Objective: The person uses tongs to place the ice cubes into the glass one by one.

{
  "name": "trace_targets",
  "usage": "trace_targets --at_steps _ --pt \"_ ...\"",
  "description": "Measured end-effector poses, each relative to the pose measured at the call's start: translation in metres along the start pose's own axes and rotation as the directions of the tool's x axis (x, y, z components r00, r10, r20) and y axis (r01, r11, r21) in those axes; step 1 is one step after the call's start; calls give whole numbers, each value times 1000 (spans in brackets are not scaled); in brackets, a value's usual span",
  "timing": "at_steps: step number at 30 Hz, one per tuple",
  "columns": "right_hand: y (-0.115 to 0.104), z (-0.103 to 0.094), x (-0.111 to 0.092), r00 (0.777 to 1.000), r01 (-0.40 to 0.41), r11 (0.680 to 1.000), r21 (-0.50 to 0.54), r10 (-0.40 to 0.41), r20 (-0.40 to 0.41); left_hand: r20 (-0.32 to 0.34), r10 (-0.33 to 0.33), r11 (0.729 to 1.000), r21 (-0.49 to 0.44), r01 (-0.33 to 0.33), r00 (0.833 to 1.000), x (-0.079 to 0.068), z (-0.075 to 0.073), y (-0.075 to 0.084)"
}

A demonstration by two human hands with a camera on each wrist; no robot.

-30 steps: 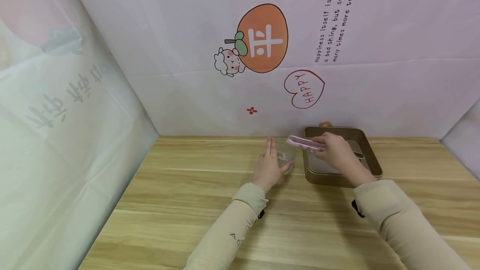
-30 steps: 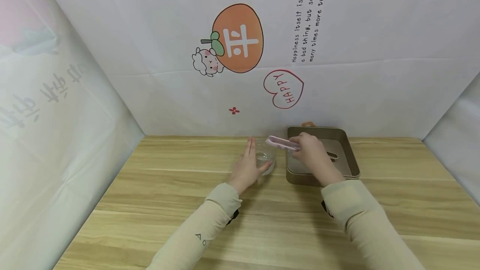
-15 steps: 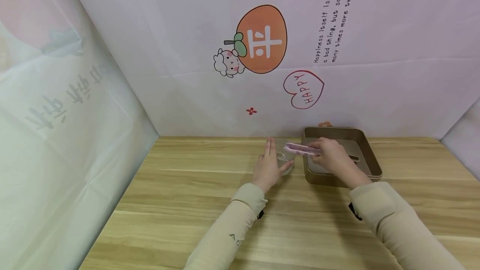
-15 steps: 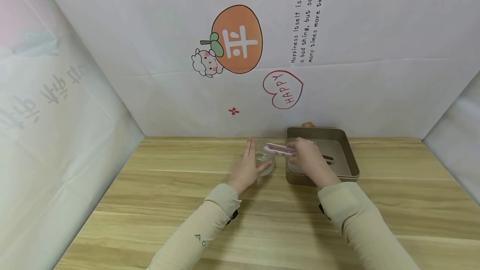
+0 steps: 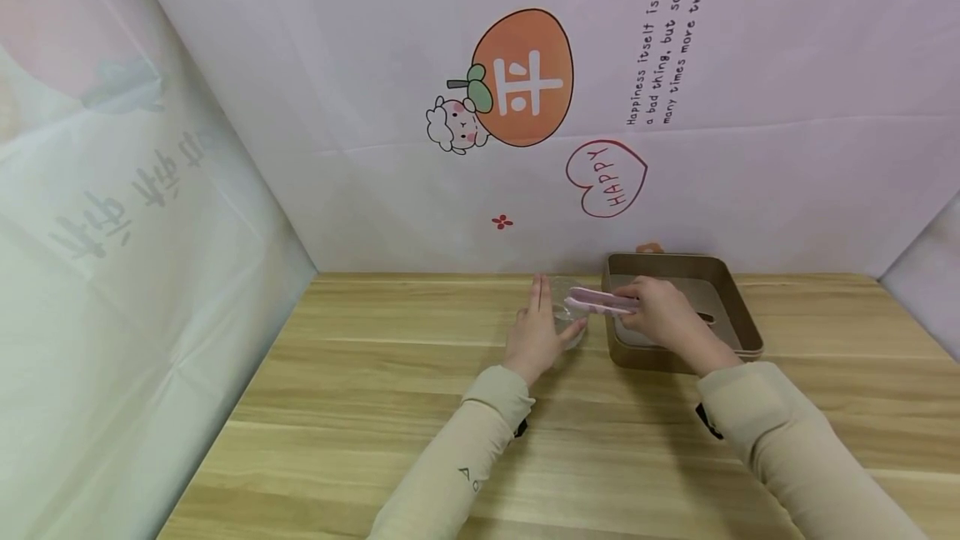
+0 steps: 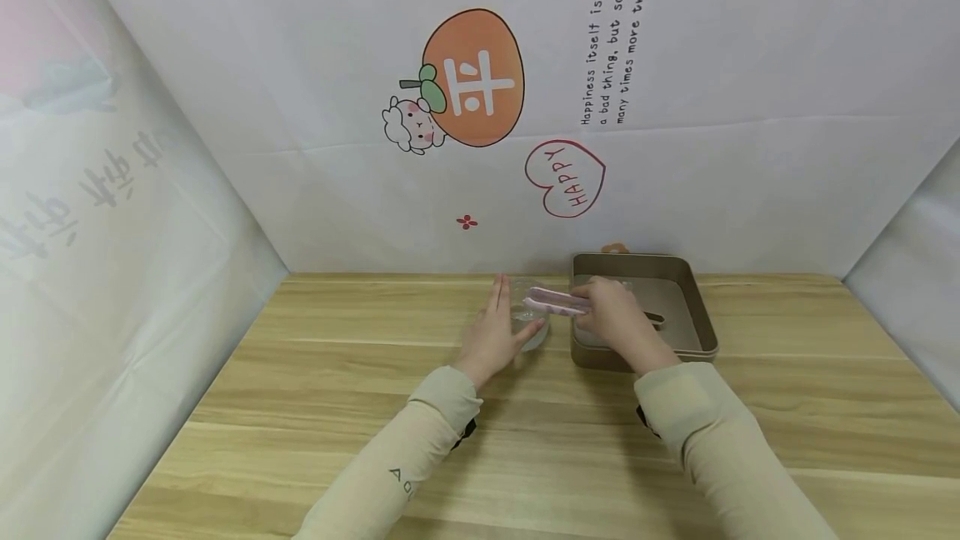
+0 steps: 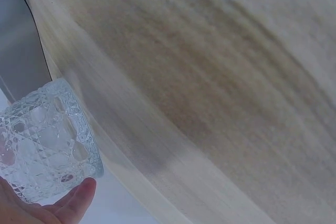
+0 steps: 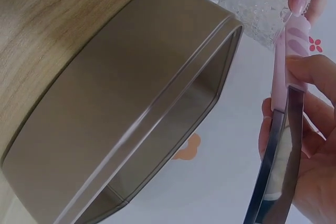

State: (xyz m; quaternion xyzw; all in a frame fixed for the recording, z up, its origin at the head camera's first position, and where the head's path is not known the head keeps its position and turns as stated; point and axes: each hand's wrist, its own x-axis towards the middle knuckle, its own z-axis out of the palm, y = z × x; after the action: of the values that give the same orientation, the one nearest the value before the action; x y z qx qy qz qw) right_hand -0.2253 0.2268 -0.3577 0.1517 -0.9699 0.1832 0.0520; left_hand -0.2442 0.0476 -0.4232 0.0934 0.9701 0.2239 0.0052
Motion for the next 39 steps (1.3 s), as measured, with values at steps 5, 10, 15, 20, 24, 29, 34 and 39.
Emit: trace_targets --at_steps 5,10,15,20,24,29,34,39 --pt "1 -2 -1 1000 3 1000 18 -3 -27 -6 0 1000 6 0 1000 0 0 0" --pt "9 -5 -1 995 -19 999 45 23 -94 -11 -4 1000 13 4 1000 -1 -1 0" --pt "20 -10 -4 988 -80 996 39 84 -126 -9 -9 1000 3 9 1000 -1 -1 1" --pt "36 -13 -8 980 -156 988 9 156 -123 -15 -9 1000 8 9 1000 -1 -1 1" --pt "48 -13 -12 973 -218 976 -10 217 -82 -21 -7 1000 15 7 1000 -2 -1 0" --pt "62 -10 -17 966 -253 967 -27 251 -55 -24 -3 1000 12 3 1000 -2 -1 0" --pt "73 -5 -21 970 -242 969 -48 239 -49 -21 0 1000 8 0 1000 -2 -1 0" --pt "80 -1 -25 968 -252 967 -48 251 -29 -23 9 1000 13 -8 1000 -1 0 0"
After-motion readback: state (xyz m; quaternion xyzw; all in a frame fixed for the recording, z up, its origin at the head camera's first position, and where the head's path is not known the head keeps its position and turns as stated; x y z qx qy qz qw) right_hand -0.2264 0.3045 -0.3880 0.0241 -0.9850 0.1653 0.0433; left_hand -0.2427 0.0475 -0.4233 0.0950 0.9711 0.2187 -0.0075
